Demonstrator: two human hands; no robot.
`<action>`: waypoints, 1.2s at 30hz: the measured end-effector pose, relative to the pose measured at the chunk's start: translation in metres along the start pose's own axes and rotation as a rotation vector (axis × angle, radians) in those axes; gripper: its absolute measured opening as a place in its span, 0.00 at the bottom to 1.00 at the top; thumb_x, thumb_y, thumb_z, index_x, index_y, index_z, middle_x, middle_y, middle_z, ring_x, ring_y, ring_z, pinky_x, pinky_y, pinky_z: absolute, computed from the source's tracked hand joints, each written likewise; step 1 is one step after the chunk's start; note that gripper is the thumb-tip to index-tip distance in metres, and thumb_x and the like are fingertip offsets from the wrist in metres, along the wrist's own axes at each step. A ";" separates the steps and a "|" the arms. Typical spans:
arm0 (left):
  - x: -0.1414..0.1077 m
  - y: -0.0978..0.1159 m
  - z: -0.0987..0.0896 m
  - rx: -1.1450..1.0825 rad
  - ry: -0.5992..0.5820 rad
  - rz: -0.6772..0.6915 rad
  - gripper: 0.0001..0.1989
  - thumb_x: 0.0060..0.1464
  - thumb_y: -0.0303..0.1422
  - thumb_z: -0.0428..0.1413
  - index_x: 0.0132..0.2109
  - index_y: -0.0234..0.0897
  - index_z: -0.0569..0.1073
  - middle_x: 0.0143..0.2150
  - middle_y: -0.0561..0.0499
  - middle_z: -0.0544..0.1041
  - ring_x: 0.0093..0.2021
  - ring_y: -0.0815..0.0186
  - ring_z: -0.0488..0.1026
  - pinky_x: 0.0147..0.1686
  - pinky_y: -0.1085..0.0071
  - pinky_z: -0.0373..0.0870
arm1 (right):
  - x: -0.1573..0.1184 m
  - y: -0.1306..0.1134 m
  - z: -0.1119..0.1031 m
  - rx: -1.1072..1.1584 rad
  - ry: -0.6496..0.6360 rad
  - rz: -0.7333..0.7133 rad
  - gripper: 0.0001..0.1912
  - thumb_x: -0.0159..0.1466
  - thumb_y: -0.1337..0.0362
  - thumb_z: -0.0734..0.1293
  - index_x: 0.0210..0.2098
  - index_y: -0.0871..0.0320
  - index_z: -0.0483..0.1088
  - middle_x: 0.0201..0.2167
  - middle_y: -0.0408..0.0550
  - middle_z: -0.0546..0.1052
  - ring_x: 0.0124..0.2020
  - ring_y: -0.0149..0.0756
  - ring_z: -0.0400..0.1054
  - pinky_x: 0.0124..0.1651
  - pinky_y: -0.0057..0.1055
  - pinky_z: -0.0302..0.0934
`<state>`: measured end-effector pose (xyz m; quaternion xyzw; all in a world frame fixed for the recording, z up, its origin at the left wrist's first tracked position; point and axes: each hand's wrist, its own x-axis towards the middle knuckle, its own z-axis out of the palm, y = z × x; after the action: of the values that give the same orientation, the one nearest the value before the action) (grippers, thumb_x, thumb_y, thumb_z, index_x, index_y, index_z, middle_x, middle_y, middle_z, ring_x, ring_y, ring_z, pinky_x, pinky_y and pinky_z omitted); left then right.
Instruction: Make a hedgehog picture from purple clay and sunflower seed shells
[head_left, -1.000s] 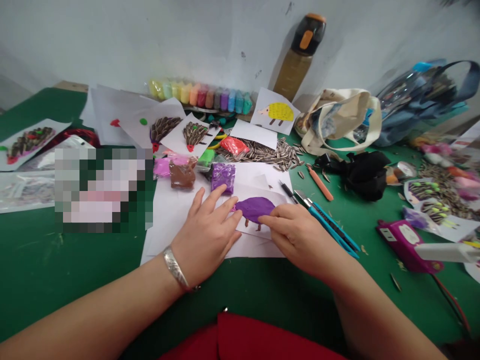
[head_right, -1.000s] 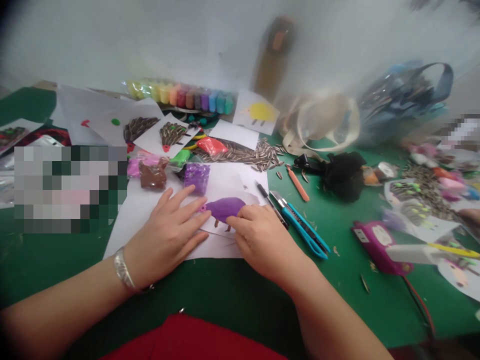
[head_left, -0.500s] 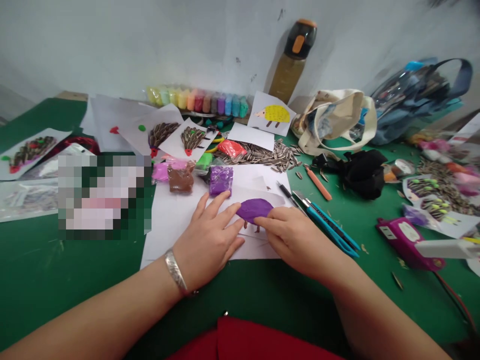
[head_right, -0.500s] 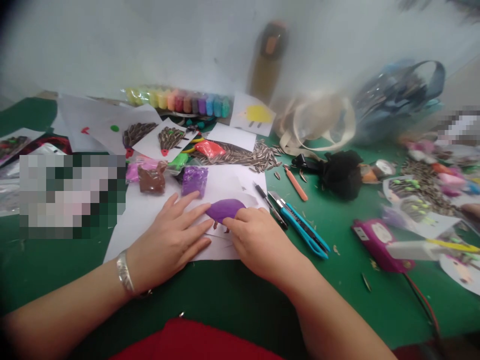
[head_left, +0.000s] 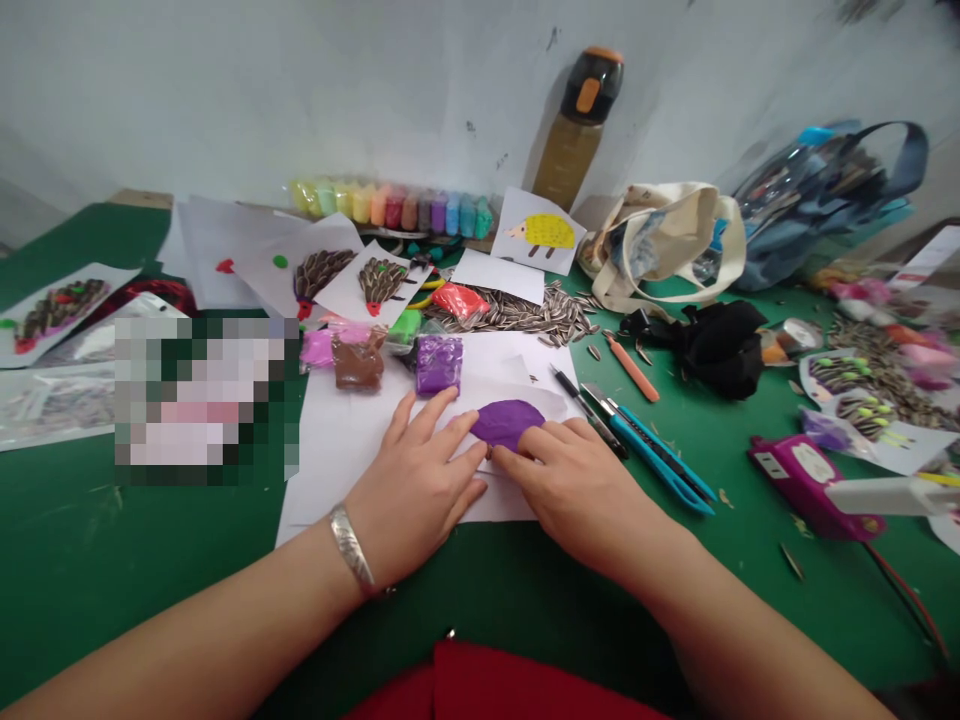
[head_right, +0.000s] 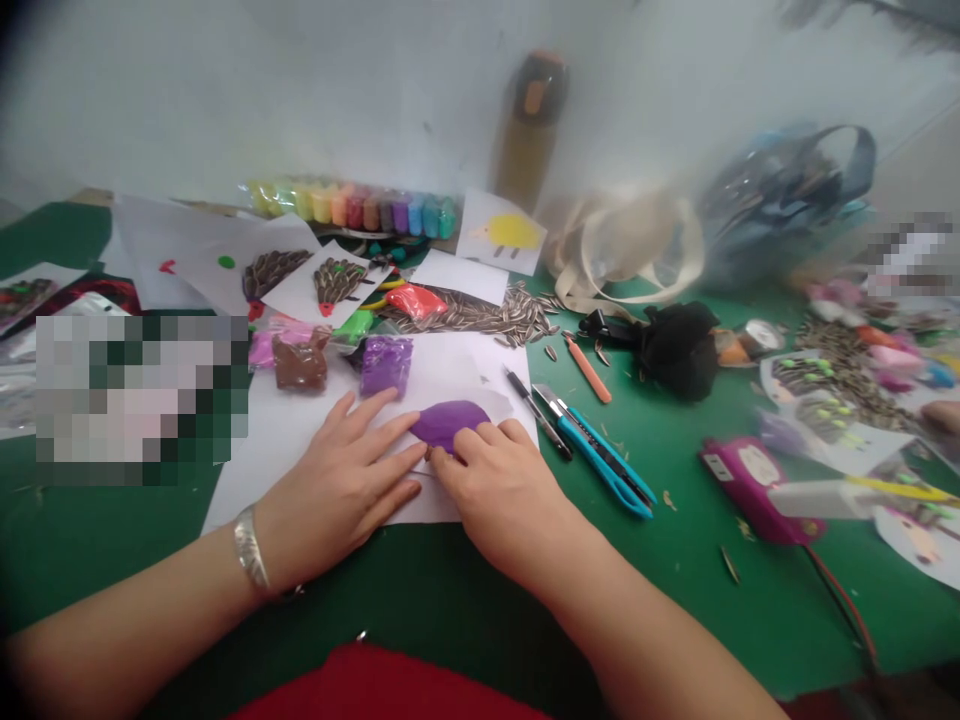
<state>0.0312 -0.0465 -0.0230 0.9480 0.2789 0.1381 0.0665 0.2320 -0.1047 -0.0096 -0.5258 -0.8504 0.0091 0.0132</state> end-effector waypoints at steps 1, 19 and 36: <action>0.000 0.000 0.000 -0.002 -0.003 -0.002 0.14 0.62 0.34 0.50 0.51 0.36 0.76 0.58 0.41 0.72 0.64 0.43 0.58 0.62 0.37 0.51 | 0.000 -0.001 0.000 -0.009 0.006 -0.005 0.15 0.67 0.70 0.60 0.51 0.56 0.70 0.33 0.48 0.72 0.34 0.38 0.61 0.39 0.37 0.47; 0.000 -0.006 0.002 0.037 0.041 -0.019 0.15 0.62 0.34 0.51 0.51 0.34 0.76 0.57 0.40 0.73 0.64 0.41 0.59 0.60 0.36 0.53 | 0.011 0.044 0.006 0.217 0.346 0.358 0.14 0.65 0.69 0.60 0.40 0.58 0.77 0.35 0.51 0.76 0.39 0.40 0.69 0.40 0.34 0.60; 0.000 -0.015 0.003 0.016 0.042 -0.124 0.23 0.58 0.38 0.57 0.58 0.34 0.71 0.57 0.39 0.74 0.63 0.41 0.60 0.59 0.37 0.53 | 0.081 0.096 0.008 -0.110 0.074 0.592 0.16 0.63 0.68 0.58 0.33 0.56 0.78 0.37 0.52 0.78 0.41 0.42 0.69 0.39 0.33 0.55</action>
<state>0.0245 -0.0337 -0.0290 0.9263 0.3397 0.1513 0.0615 0.2815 0.0102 -0.0190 -0.7509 -0.6582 -0.0526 0.0123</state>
